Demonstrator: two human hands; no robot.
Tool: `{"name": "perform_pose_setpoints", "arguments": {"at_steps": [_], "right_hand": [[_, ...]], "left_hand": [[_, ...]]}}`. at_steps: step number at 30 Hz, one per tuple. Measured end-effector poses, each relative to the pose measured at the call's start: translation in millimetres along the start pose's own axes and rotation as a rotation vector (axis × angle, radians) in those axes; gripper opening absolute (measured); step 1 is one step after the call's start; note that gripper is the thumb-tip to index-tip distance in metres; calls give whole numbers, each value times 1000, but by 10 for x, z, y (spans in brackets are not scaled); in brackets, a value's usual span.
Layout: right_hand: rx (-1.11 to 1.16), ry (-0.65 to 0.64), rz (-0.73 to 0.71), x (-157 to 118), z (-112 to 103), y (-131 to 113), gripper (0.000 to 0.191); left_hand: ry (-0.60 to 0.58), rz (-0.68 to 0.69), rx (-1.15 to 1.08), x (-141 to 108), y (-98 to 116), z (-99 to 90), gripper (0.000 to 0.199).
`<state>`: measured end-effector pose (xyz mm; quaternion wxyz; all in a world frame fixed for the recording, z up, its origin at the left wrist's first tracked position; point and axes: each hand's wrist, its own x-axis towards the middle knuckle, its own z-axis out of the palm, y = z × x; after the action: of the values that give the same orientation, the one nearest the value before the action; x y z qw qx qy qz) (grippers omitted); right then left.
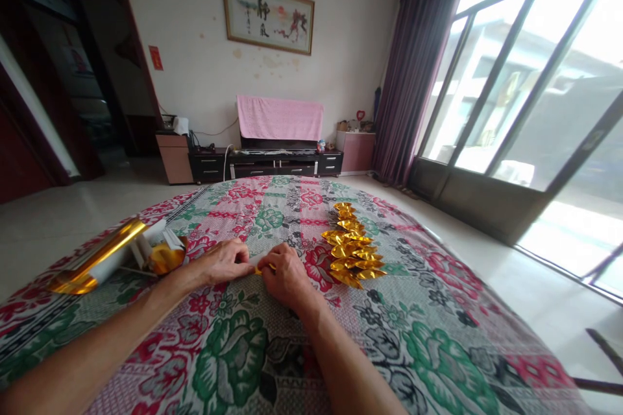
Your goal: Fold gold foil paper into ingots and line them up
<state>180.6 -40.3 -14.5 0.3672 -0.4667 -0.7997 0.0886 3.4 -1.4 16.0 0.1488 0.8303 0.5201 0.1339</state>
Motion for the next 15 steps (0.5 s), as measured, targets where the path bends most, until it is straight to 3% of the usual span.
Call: {"name": "perform_pose_setpoints", "arguments": {"at_steps": [10,15], "right_hand": [[6,2,20,-1,-20,-37,18],[46,148,30,15,-23,-49,25]], "left_hand": [[-83,94,-128,2,-143,-20,17],[-41,99,-91,-32,-86,-43,26]]}}
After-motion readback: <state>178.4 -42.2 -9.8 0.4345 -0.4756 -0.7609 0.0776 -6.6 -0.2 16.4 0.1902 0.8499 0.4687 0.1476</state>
